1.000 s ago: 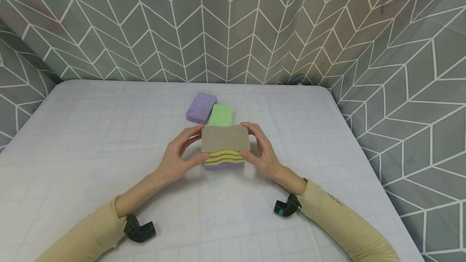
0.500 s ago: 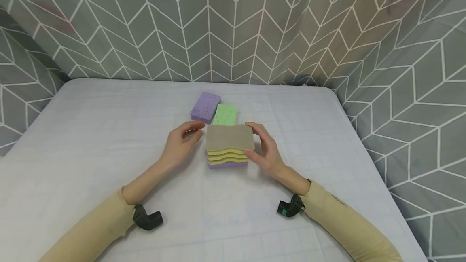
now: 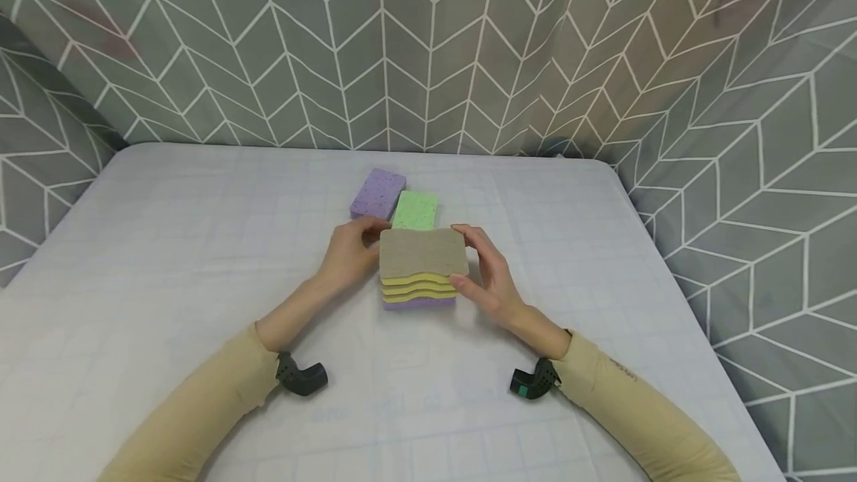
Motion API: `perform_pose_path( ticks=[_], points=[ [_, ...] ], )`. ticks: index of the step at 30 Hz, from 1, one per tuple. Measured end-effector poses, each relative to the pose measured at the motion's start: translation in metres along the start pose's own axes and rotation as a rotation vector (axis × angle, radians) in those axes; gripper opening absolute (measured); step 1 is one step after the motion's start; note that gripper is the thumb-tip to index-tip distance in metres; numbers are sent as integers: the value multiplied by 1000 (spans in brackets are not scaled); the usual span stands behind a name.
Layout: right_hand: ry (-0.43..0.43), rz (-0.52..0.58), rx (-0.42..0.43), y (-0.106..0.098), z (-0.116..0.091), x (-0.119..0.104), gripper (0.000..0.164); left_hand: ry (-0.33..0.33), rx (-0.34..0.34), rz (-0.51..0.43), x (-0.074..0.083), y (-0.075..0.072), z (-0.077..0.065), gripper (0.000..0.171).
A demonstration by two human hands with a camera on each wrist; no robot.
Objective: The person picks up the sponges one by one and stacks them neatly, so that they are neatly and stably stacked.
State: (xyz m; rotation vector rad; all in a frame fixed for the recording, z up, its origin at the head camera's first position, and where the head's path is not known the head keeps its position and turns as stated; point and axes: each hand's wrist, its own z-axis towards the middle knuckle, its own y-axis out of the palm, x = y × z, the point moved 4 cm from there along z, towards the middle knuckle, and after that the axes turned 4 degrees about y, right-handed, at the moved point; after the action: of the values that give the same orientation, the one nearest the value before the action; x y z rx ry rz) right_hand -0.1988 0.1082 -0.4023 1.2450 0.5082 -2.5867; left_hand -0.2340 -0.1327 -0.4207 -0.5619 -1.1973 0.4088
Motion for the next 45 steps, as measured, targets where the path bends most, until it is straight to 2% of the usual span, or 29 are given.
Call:
perform_pose_path(
  ticks=[9, 25, 29, 38, 45],
  points=[
    [-10, -18, 0, 1, 1, -1, 76, 2, 42, -22, 0, -2, 1, 34],
    [-12, -26, 0, 0, -1, 0, 74, -3, 191, 20, -8, -13, 3, 33],
    [-18, -24, -2, 0, -1, 0, 75, -19, 178, 47, -8, -12, 1, 37],
    [-19, -27, 4, 0, -1, 1, 77, -60, 121, 140, -6, -8, 1, 67],
    [-19, -33, 6, 0, -1, 2, 79, -39, 135, 168, -6, -9, 1, 66]
  ],
)
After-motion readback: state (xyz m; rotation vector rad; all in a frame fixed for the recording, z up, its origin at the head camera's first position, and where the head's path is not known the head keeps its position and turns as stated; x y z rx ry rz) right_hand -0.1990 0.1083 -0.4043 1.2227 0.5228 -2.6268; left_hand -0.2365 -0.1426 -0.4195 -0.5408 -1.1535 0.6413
